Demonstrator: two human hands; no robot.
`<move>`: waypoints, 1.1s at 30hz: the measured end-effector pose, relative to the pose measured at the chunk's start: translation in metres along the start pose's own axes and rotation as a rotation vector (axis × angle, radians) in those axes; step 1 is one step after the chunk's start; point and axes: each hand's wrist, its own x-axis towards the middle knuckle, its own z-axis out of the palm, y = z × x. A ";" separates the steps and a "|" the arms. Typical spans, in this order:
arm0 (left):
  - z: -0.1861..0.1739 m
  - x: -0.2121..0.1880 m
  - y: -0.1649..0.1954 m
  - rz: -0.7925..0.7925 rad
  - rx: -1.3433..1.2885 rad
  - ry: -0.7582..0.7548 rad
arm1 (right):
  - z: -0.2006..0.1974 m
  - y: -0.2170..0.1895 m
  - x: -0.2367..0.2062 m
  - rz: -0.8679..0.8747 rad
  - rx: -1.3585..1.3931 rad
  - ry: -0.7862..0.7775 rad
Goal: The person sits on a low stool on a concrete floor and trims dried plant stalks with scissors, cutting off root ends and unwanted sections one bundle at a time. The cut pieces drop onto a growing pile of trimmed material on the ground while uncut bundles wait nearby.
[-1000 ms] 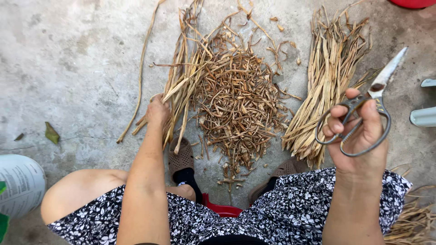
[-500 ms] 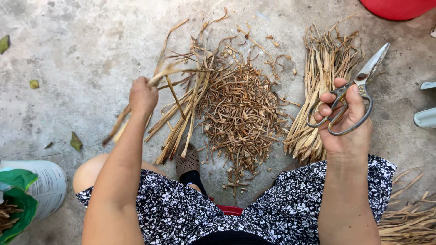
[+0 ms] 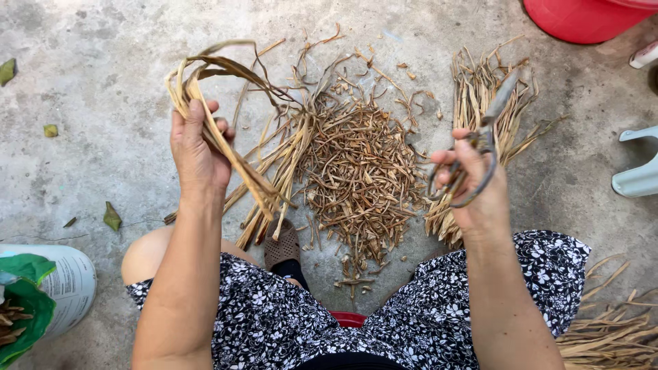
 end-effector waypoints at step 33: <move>0.122 -0.097 -0.074 -0.461 1.303 -0.733 | 0.029 0.045 -0.008 0.239 -0.427 -0.224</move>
